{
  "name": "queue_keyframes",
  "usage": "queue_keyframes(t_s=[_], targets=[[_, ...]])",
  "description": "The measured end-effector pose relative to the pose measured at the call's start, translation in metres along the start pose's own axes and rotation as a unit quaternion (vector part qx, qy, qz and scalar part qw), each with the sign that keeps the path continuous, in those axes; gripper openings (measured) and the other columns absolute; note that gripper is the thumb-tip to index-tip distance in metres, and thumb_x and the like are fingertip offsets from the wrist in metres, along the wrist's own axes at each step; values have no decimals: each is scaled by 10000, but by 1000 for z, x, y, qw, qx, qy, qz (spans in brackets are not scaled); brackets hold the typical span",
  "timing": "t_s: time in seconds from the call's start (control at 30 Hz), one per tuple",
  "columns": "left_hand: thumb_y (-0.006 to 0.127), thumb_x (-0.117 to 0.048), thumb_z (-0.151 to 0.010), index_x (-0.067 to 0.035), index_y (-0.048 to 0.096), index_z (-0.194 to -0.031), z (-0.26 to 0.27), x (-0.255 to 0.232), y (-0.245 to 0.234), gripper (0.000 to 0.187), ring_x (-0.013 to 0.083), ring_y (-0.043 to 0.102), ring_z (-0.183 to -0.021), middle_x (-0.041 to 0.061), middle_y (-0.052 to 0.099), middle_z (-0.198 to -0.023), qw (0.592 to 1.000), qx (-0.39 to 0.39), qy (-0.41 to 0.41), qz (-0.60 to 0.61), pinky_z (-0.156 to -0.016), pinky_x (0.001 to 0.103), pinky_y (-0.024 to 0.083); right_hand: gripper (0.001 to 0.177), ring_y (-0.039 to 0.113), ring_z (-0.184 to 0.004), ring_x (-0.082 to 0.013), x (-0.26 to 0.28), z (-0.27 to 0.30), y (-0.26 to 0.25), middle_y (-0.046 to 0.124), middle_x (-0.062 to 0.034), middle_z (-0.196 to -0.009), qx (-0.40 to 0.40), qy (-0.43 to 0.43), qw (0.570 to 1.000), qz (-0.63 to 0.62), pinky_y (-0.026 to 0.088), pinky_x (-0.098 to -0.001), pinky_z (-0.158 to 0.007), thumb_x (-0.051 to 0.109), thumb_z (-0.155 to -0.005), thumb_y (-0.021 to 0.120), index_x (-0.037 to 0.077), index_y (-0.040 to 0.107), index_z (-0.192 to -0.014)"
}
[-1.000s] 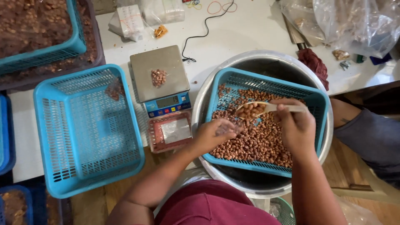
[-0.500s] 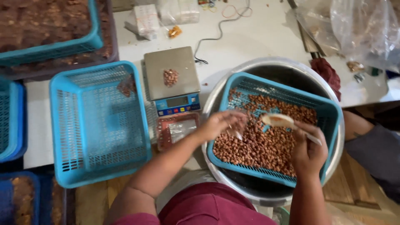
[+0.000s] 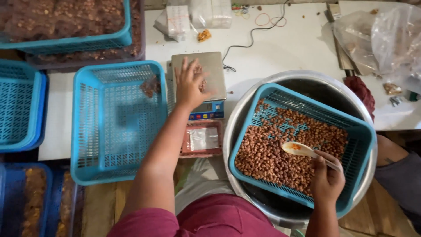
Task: Using a spoon to transfer peanuts from a large basket to a small container on a digital scale for precise weighing.
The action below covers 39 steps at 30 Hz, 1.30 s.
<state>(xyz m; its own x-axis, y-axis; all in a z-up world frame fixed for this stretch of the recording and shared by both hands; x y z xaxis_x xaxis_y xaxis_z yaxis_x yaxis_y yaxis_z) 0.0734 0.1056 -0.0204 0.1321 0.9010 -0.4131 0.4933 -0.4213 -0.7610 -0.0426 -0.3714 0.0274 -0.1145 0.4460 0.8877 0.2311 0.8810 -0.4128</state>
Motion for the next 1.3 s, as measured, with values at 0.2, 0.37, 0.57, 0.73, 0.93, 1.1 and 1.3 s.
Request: queue_keyframes(t_s=[0.2, 0.37, 0.57, 0.73, 0.93, 1.1, 1.3], targets=[[583, -272, -1044, -113, 739, -1046, 33, 12, -13, 223, 288, 679, -1178, 109, 726, -1216, 954, -201, -112, 193, -1002, 373, 526, 150, 557, -761, -86, -7, -3, 4, 657, -81, -936, 0, 14, 1000, -12, 434, -201, -693, 63, -1172, 561, 23, 684, -1249], [642, -234, -985, -129, 675, -950, 76, 156, 29, 116, 156, 710, -703, 68, 741, -882, 708, -357, -383, 474, -530, 254, 564, 148, 583, -784, -119, 0, -6, 5, 670, -106, -1005, -2, 7, 1000, 9, 451, -217, -707, 36, -1180, 569, 4, 688, -1263], [506, -129, -999, -78, 585, -1287, 113, 213, -14, 304, 322, 508, -1225, 124, 549, -1315, 929, -206, -301, 50, -1042, 450, 419, 147, 547, -770, -135, -1, -7, 1, 627, -122, -962, -6, -12, 1000, -4, 443, -242, -709, 38, -1235, 556, -40, 665, -1295], [328, 80, -1013, -15, 227, -1605, 123, 230, 13, 608, 376, 124, -1565, 237, 171, -1678, 938, 10, -343, 40, -1279, 509, 149, 155, 511, -717, -124, -6, -11, 8, 618, -117, -922, -8, 18, 1000, -19, 408, -239, -652, 9, -1208, 547, -38, 673, -1285], [619, -172, -1048, -9, 267, -1597, 93, 87, -30, 672, 422, 201, -1568, 277, 213, -1665, 981, -95, -165, 33, -1292, 474, 230, 174, 680, -1130, -232, -17, -61, 51, 744, -112, -1173, 68, -8, 990, 121, 501, -354, -996, 46, -1028, 625, 22, 760, -1135], [518, -307, -964, -250, 756, -1009, 178, -14, 38, 249, 233, 733, -1063, -14, 768, -1060, 933, 318, -145, -88, -832, 520, 600, 243, 686, -1070, -388, -67, -107, 83, 763, -161, -1112, -26, -165, 983, 82, 506, -471, -988, -61, -980, 643, 57, 796, -1127], [634, -411, -895, -377, 694, -1242, 226, 6, 74, 354, 192, 662, -1198, -88, 688, -1271, 924, 352, -128, -82, -914, 452, 584, 188, 735, -890, -251, -65, -55, 129, 786, -145, -941, 127, -75, 984, -101, 548, -412, -915, -59, -935, 645, 44, 800, -912]])
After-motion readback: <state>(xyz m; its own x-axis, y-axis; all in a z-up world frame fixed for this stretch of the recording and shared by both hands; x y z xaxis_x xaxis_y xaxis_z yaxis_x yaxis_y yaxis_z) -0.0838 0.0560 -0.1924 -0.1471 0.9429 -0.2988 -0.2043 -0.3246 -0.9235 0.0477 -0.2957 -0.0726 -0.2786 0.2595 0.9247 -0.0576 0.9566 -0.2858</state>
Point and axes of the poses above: each hand's wrist, its own z-axis away from the middle knuckle, its own y-axis out of the palm, x = y × z, the point moved 5 cm from there along -z, towards the middle knuckle
